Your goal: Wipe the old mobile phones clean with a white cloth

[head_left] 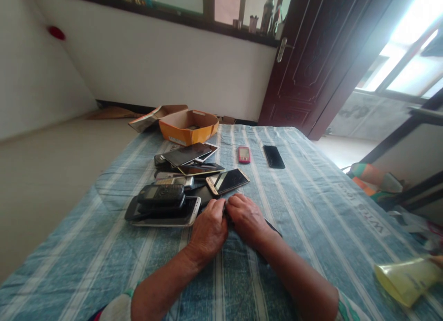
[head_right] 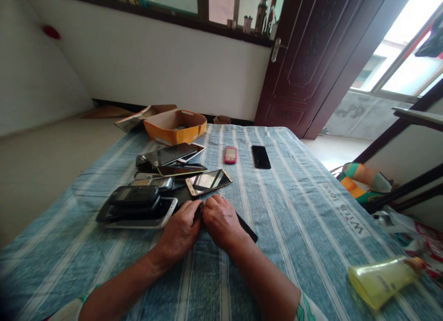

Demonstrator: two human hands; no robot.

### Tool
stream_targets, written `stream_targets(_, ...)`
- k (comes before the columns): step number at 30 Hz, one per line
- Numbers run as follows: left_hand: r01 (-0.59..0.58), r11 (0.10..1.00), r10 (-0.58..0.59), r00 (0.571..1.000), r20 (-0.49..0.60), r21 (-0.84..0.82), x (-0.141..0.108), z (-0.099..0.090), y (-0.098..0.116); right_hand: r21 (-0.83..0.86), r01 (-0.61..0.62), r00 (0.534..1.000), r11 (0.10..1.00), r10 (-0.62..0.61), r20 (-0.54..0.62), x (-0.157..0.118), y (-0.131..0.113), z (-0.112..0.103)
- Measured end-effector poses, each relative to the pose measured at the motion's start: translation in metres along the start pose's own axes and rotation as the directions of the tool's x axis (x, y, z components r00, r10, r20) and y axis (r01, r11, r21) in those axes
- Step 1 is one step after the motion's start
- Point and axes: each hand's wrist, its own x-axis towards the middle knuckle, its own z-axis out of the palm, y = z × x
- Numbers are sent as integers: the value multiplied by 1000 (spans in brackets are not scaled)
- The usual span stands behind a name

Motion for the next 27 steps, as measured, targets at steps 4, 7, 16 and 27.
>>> stream_targets(4,-15,1000,15,1000,-16,-12,0,1,-2,-24,-108,994,994,108,-9,0,13,-2)
stream_targets(7,-5,1000,5,1000,-7,-3,1,1,-2,17,-164,986,986,164,-33,-7,20,-5)
stream_targets(16,-5,998,4,1000,23,68,5,0,2,-86,-117,993,989,116,-9,-53,-4,-19)
stream_targets(27,8,1000,-8,1000,22,7,10,-3,-2,-127,14,1000,992,-11,26,-5,-17,-5)
